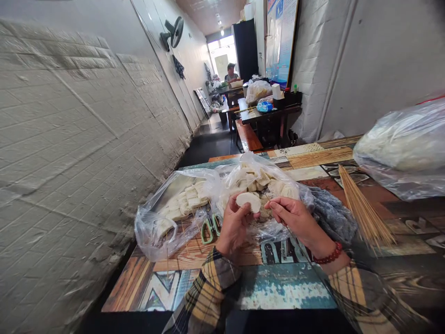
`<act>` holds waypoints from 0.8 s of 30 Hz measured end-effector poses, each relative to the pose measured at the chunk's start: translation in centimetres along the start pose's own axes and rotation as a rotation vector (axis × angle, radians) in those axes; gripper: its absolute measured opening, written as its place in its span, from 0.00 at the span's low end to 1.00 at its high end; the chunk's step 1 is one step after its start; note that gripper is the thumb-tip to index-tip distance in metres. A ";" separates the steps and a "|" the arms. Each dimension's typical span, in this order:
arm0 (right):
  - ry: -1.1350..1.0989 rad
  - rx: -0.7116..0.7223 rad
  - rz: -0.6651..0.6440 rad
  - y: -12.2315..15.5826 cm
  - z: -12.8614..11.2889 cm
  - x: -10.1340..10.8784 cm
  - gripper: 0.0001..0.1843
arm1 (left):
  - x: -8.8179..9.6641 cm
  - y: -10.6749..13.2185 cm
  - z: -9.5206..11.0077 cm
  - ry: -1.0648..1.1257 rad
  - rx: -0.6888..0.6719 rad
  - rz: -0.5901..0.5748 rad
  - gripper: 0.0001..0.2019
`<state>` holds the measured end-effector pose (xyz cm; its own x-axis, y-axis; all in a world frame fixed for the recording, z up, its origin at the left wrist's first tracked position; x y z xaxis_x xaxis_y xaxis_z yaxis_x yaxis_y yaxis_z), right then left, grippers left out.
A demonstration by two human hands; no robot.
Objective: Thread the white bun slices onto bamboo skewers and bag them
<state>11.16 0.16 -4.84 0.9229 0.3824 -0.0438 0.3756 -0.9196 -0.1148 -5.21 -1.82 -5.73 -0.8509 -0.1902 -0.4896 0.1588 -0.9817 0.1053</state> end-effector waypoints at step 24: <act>0.497 0.190 -0.111 0.8 0.3 -2.1 0.21 | -0.2 -0.1 -0.2 0.208 0.086 0.078 0.13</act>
<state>9.46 -1.36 -5.12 0.8246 0.3455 0.4480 0.4936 -0.8263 -0.2713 -4.97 -1.74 -5.86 -0.7147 -0.2721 -0.6443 0.1687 -0.9611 0.2188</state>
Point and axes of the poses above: each hand's wrist, its own y-axis away from the middle knuckle, its own x-axis out of the back of the hand, z = x × y, the point moved 3 cm from there along -y, towards the middle knuckle
